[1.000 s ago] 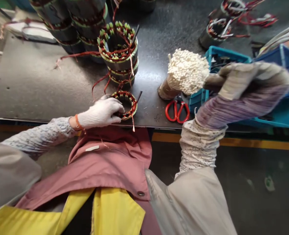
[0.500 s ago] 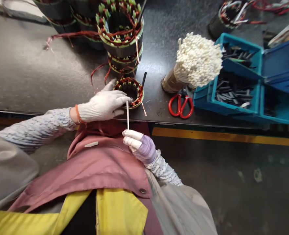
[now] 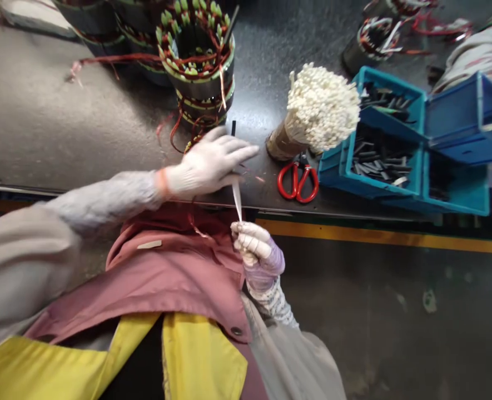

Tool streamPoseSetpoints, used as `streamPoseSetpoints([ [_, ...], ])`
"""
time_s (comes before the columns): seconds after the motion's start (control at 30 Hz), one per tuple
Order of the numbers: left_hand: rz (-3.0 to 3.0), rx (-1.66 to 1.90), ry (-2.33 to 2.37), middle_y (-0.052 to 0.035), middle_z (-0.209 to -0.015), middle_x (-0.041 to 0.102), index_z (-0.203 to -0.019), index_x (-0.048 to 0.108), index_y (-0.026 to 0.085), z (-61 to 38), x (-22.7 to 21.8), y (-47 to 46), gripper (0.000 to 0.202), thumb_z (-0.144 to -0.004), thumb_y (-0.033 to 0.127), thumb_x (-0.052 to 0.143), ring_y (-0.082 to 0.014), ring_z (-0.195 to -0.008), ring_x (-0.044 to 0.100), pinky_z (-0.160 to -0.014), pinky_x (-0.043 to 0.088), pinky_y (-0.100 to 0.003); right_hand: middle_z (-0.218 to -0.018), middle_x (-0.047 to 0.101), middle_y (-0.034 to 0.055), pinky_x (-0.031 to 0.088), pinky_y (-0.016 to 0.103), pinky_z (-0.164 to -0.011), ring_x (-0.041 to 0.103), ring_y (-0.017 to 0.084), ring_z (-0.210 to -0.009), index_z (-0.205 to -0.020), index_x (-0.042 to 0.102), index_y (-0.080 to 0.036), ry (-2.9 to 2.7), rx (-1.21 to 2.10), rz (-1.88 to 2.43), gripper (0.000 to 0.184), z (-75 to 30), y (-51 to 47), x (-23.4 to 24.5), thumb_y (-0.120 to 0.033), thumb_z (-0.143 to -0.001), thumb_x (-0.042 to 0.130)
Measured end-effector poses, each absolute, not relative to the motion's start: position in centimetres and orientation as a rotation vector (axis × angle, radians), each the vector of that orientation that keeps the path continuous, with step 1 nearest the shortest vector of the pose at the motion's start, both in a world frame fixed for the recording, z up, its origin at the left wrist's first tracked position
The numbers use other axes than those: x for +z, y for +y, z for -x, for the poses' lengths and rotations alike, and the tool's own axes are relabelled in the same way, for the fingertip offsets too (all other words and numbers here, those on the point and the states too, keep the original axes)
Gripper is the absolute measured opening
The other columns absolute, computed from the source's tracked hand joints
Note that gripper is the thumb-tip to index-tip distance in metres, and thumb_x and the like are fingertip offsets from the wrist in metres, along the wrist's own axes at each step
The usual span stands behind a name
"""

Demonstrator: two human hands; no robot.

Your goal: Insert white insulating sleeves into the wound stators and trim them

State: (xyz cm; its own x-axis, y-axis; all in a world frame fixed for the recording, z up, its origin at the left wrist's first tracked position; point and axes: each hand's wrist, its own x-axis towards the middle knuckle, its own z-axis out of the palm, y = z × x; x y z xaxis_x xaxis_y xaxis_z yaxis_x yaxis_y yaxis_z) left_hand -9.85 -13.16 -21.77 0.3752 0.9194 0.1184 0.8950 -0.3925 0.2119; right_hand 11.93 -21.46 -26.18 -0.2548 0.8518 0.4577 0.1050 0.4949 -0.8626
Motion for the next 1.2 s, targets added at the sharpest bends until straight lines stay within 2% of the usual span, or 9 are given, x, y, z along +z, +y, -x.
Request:
streamPoseSetpoints([
  [0.07,-2.323,0.567,1.847,-0.0161,-0.153,0.049,-0.155,0.038,0.013,11.5,-23.1,-16.5,0.082,-0.086,0.043,0.071,-0.0355,-0.144,0.044,-0.126,0.023,-0.059,-0.110,0.076,0.0041,0.068,0.037,-0.076,0.076,0.022,-0.099,-0.097,0.072,-0.029,-1.757,0.999,0.787,0.017,-12.8,-21.3,-26.5,-0.015,-0.088,0.069],
  [0.1,-2.269,0.559,1.911,-0.0174,-0.150,0.052,-0.152,0.042,0.011,12.3,-23.6,-17.8,0.080,-0.084,0.039,0.073,-0.0376,-0.144,0.043,-0.126,0.022,-0.062,-0.111,0.077,0.0045,0.068,0.038,-0.080,0.076,0.022,-0.102,-0.098,0.072,-0.028,-1.789,1.058,0.736,0.017,-13.0,-21.1,-26.7,-0.014,-0.089,0.068],
  [0.23,-2.340,0.287,1.818,-0.0092,-0.122,0.072,-0.129,0.065,0.018,14.3,-24.4,-18.9,0.044,-0.085,0.024,0.068,-0.0324,-0.135,0.055,-0.125,0.023,-0.062,-0.109,0.078,0.0054,0.065,0.042,-0.093,0.073,0.024,-0.111,-0.100,0.074,-0.026,-1.859,1.197,0.583,0.014,-12.8,-20.2,-27.2,-0.019,-0.092,0.066],
  [0.47,-2.420,0.239,1.700,-0.0035,-0.102,0.075,-0.112,0.070,0.020,14.3,-23.4,-16.7,0.026,-0.090,0.032,0.062,-0.0222,-0.104,0.071,-0.118,0.038,-0.052,-0.109,0.078,0.0031,0.065,0.032,-0.084,0.075,0.018,-0.101,-0.102,0.075,-0.028,-2.031,0.908,0.628,0.022,-13.0,-20.4,-27.2,-0.011,-0.090,0.067],
  [0.57,-2.401,0.333,1.651,-0.0043,-0.108,0.076,-0.116,0.070,0.022,14.7,-24.1,-17.1,0.027,-0.092,0.031,0.061,-0.0222,-0.108,0.070,-0.115,0.041,-0.048,-0.112,0.077,0.0029,0.066,0.028,-0.077,0.076,0.016,-0.100,-0.108,0.072,-0.030,-1.925,1.016,0.653,0.027,-13.0,-20.7,-26.6,-0.010,-0.092,0.063],
  [0.77,-2.341,0.665,1.640,-0.0044,-0.116,0.076,-0.114,0.073,0.022,14.7,-25.7,-17.8,0.025,-0.092,0.025,0.061,-0.0228,-0.113,0.069,-0.117,0.039,-0.051,-0.116,0.076,0.0064,0.064,0.040,-0.094,0.073,0.022,-0.112,-0.109,0.072,-0.027,-1.913,1.115,0.554,0.023,-11.6,-21.0,-26.3,-0.012,-0.093,0.064],
  [0.87,-2.300,0.646,1.670,-0.0035,-0.115,0.076,-0.110,0.072,0.021,14.3,-25.3,-17.9,0.021,-0.091,0.024,0.062,-0.0222,-0.112,0.070,-0.121,0.035,-0.051,-0.118,0.075,0.0083,0.064,0.038,-0.095,0.072,0.022,-0.113,-0.110,0.071,-0.024,-1.919,1.149,0.589,0.027,-11.3,-21.4,-27.0,-0.007,-0.092,0.060],
  [1.03,-2.253,0.526,1.825,-0.0133,-0.136,0.065,-0.138,0.057,0.015,14.4,-24.4,-18.0,0.055,-0.085,0.026,0.069,-0.0290,-0.131,0.059,-0.127,0.025,-0.053,-0.117,0.076,0.0076,0.063,0.036,-0.095,0.072,0.020,-0.113,-0.105,0.071,-0.024,-1.881,1.218,0.621,0.024,-10.6,-21.5,-27.8,-0.007,-0.092,0.061],
  [1.2,-2.275,0.555,1.726,-0.0089,-0.130,0.069,-0.135,0.059,0.022,15.1,-25.1,-17.8,0.047,-0.089,0.031,0.066,-0.0267,-0.122,0.066,-0.126,0.025,-0.055,-0.113,0.077,0.0076,0.064,0.035,-0.092,0.074,0.019,-0.109,-0.100,0.072,-0.023,-1.871,1.202,0.680,0.016,-10.0,-21.3,-27.8,-0.012,-0.091,0.064],
])
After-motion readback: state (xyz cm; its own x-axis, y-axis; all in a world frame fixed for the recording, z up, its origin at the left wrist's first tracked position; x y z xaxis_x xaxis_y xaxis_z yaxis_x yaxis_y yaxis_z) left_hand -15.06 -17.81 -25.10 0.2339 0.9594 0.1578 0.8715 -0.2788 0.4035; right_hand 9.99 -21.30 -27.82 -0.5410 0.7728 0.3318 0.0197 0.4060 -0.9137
